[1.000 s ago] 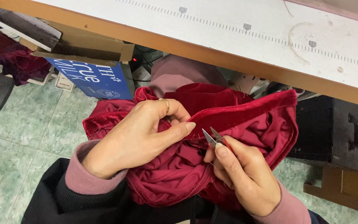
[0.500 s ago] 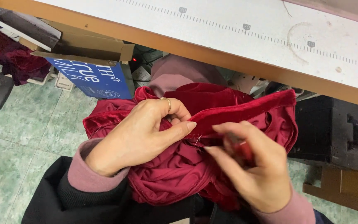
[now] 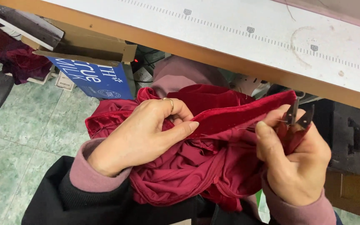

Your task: Trimming loose threads and excess fabric from a red velvet garment using small snips at a sewing workstation.

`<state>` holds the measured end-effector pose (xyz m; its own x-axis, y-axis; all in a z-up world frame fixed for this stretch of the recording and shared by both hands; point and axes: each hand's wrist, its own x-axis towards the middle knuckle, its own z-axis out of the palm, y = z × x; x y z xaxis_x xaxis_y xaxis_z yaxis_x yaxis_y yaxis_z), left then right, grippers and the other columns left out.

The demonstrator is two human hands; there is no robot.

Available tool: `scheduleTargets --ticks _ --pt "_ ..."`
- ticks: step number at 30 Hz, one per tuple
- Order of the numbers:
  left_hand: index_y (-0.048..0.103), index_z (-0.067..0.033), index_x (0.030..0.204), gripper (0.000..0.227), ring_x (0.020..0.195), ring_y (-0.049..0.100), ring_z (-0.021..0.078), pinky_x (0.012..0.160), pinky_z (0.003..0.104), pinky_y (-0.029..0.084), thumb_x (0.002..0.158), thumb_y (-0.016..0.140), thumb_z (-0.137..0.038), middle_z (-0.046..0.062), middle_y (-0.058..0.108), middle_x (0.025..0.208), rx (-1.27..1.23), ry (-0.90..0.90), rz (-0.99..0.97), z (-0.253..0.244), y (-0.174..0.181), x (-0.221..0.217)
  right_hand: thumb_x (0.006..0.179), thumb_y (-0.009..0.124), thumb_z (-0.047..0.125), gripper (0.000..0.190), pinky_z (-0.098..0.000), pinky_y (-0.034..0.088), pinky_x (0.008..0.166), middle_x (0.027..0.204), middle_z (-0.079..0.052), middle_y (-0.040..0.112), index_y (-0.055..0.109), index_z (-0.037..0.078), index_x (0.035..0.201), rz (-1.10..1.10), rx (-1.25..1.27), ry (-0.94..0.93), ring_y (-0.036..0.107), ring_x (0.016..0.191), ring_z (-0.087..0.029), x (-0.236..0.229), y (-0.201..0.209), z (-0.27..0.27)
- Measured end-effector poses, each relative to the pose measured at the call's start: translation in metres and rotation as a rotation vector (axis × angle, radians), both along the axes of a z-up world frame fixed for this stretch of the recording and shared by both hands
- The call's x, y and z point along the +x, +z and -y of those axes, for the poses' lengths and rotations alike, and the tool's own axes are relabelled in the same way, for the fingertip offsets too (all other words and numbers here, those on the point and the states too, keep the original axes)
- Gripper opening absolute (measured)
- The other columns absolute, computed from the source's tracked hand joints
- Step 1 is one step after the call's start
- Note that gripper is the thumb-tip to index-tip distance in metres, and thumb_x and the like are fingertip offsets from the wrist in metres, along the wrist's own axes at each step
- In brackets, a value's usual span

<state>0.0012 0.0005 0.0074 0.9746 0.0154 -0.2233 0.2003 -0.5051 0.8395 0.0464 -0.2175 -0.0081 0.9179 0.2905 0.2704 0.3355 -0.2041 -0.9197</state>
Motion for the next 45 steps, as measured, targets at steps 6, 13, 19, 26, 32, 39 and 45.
scheduleTargets --ticks 6,13,19,26,32,39,45 --pt "0.069 -0.0138 0.08 0.026 0.057 0.051 0.0056 0.056 0.027 0.04 0.094 0.054 -0.03 -0.007 0.062 0.066 0.024 -0.02 0.011 -0.006 0.005 -0.003 0.092 0.052 0.002 0.01 -0.0193 0.036 0.043 0.081 -0.014 0.067 0.048 0.001 0.083 -0.094 -0.011 0.124 0.044 0.048 -0.011 -0.012 0.01 -0.011" --pt "0.07 -0.0145 0.086 0.022 0.07 0.066 0.0094 0.064 0.028 0.05 0.091 0.056 -0.031 -0.005 0.073 0.079 0.083 -0.101 0.108 -0.02 0.012 -0.013 0.091 0.055 0.008 0.013 -0.0195 0.028 0.032 0.065 -0.008 0.058 0.059 -0.001 0.101 -0.374 0.065 0.281 0.037 0.036 -0.007 -0.026 -0.008 -0.007" --pt "0.069 -0.0159 0.092 0.018 0.086 0.07 0.0117 0.076 0.03 0.051 0.084 0.066 -0.032 -0.005 0.075 0.094 0.142 -0.176 0.165 -0.022 0.008 -0.015 0.097 0.044 0.023 0.033 -0.0221 0.021 0.031 0.056 0.0 0.038 0.064 -0.001 0.107 -0.676 0.019 0.444 0.029 0.04 -0.007 -0.029 -0.012 -0.008" --pt "0.069 -0.0164 0.093 0.013 0.082 0.069 0.0093 0.073 0.025 0.054 0.084 0.066 -0.026 -0.005 0.073 0.092 0.032 -0.167 0.106 -0.017 0.006 -0.012 0.099 0.037 0.027 0.042 -0.0252 0.022 0.03 0.046 -0.005 0.043 0.07 0.001 0.097 -0.634 -0.088 0.416 0.032 0.032 -0.013 -0.03 -0.015 -0.003" --pt "0.068 -0.0158 0.091 0.012 0.08 0.068 0.0095 0.072 0.025 0.053 0.081 0.068 -0.022 -0.004 0.072 0.09 0.015 -0.164 0.125 -0.016 0.003 -0.012 0.099 0.037 0.028 0.042 -0.0254 0.023 0.031 0.046 -0.006 0.044 0.07 0.001 0.097 -0.649 -0.093 0.434 0.033 0.032 -0.013 -0.03 -0.015 -0.003" --pt "0.069 -0.0161 0.09 0.012 0.079 0.067 0.009 0.071 0.025 0.051 0.079 0.07 -0.021 -0.005 0.072 0.088 0.017 -0.146 0.124 -0.016 0.002 -0.012 0.1 0.036 0.026 0.042 -0.0256 0.025 0.031 0.046 -0.006 0.046 0.07 0.0 0.097 -0.624 -0.095 0.446 0.034 0.033 -0.013 -0.029 -0.016 -0.002" --pt "0.069 -0.0156 0.089 0.011 0.08 0.068 0.0095 0.072 0.025 0.052 0.079 0.069 -0.02 -0.005 0.073 0.088 0.01 -0.149 0.133 -0.015 0.002 -0.011 0.1 0.037 0.025 0.042 -0.0262 0.022 0.031 0.046 -0.007 0.044 0.069 -0.002 0.096 -0.646 -0.041 0.419 0.033 0.033 -0.014 -0.03 -0.017 -0.004"
